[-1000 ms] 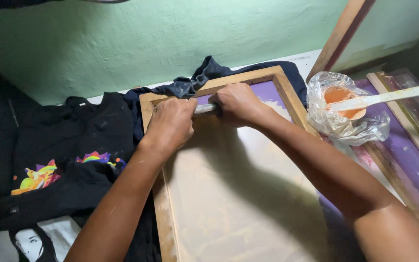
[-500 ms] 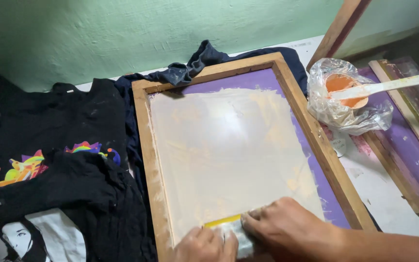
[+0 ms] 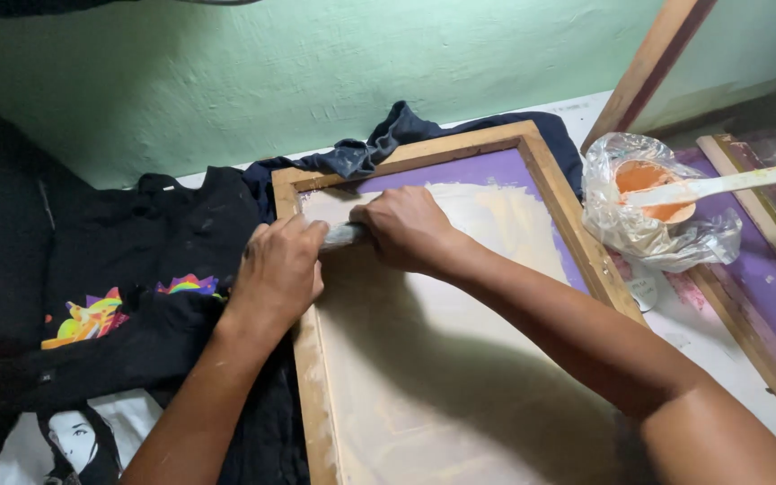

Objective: Spreading emulsion or ink across a screen printing frame using a squeegee

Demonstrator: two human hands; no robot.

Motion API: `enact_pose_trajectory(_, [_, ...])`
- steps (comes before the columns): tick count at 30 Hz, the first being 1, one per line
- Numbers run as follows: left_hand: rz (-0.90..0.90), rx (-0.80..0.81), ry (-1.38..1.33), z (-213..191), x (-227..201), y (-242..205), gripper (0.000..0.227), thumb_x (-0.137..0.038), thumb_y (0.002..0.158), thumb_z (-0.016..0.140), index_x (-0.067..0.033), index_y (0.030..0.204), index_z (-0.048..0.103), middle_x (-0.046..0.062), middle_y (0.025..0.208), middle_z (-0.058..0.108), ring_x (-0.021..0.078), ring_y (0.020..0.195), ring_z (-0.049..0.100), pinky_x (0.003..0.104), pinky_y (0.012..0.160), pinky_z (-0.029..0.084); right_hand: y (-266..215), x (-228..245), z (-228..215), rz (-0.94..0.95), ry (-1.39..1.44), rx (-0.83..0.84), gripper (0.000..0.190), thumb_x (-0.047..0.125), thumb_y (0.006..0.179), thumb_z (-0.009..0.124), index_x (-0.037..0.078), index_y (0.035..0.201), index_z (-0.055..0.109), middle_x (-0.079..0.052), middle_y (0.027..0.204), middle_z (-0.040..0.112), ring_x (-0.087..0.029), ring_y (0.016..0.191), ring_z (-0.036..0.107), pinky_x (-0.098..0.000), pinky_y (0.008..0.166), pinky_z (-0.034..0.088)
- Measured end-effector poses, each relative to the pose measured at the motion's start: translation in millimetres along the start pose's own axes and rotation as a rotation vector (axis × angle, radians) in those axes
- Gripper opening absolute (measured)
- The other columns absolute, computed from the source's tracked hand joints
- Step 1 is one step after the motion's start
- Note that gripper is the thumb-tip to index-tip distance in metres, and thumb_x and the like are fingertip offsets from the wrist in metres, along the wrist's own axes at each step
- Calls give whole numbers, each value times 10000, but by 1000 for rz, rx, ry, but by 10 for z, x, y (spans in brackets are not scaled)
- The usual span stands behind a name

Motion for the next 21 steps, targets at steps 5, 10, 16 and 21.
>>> enact_pose_trajectory(5, [-113,255,-106,43,-189,-223,336,-195,622,837,-236,937,727,-8,818,683,247,846,735,403,735,617,-353,291,389,-63,-157,146,179,142,705,667,156,868,738,-71,638,720,-314,610,751,-410,538,598])
enact_pose_trajectory(10, [134,445,-101,-129,-1153,-984,129,-93,830,601,-197,838,678,58,784,706,289,702,717,476,580,583,-1439,870,315,-198,-168,125,652,177,696,675,11,1321,589,-177,1059,694,-384,818,680,-459,553,572])
enact_pose_trajectory(16, [406,-51,-25,135,-1909,-2191,283,-211,792,588,-277,617,375,-68,484,359,119,335,393,349,326,287,-2443,1347,197,-391,-91,39,318,167,956,623,39,1244,668,-146,1001,706,-336,805,685,-382,406,525])
enact_pose_trajectory(21, [278,169,-151,-660,-1276,-1219,154,-183,798,662,-207,948,637,33,746,666,301,673,627,466,549,474,-1537,906,-315,-176,285,247,267,90,826,610,123,1088,570,-71,747,674,-364,543,647,-543,401,437])
Point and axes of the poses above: each hand's wrist, its own y-axis towards the middle knuckle, its own z-axis out of the palm, x = y × z, the point moved 9 cm from there along y, towards the middle knuckle
